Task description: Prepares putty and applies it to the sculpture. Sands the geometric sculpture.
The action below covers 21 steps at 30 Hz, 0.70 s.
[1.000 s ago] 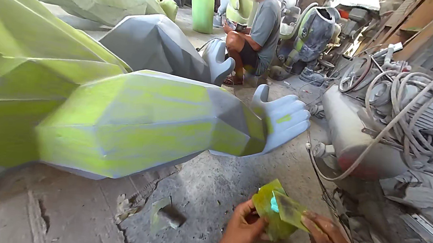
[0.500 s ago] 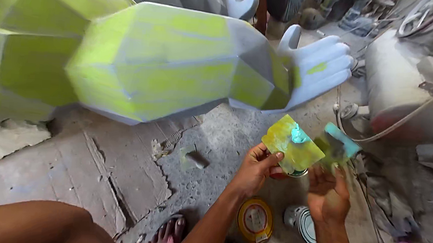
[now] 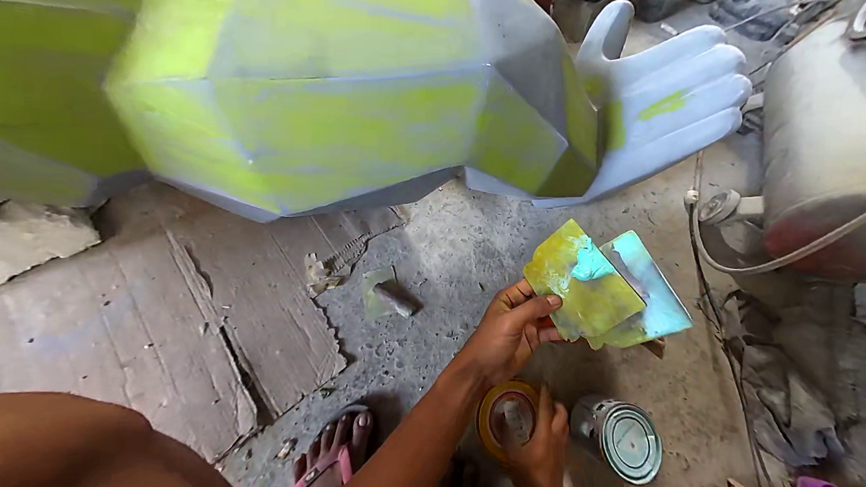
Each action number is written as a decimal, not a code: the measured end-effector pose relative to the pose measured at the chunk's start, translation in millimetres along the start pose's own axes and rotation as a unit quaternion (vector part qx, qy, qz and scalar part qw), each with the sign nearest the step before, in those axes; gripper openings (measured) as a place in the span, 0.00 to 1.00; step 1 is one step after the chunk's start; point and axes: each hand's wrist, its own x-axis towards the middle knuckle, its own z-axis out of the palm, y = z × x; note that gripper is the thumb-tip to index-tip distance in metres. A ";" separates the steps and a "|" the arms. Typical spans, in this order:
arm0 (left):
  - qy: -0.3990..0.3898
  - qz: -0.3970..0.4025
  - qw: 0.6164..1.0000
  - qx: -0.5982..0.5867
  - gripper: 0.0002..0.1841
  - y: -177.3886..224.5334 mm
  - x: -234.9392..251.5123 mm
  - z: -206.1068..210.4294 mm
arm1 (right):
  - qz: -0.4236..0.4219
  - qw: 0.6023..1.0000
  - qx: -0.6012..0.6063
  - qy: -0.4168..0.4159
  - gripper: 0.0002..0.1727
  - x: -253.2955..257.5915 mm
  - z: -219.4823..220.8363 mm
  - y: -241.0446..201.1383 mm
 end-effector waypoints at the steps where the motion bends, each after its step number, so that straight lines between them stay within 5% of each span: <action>1: 0.002 0.001 1.000 -0.002 0.11 0.3 -0.6 -0.1 | 0.033 0.997 -0.068 -0.033 0.67 -7.8 10.5 2.7; 5: 0.022 0.011 1.000 0.014 0.10 5.0 -0.7 5.2 | 0.048 0.973 -0.214 -0.075 0.71 -20.7 30.9 11.3; 11: 0.036 0.043 0.997 0.046 0.12 11.3 4.7 0.3 | -0.117 0.976 -0.173 0.057 0.72 -15.4 27.4 31.6; 16: 0.046 0.104 0.992 0.053 0.13 28.6 2.2 -0.9 | -0.204 0.964 -0.068 0.157 0.75 18.9 -47.8 -16.0; 21: 0.041 0.120 0.988 0.093 0.13 36.0 1.7 6.6 | -0.210 0.943 -0.080 0.244 0.68 126.6 -118.0 -49.6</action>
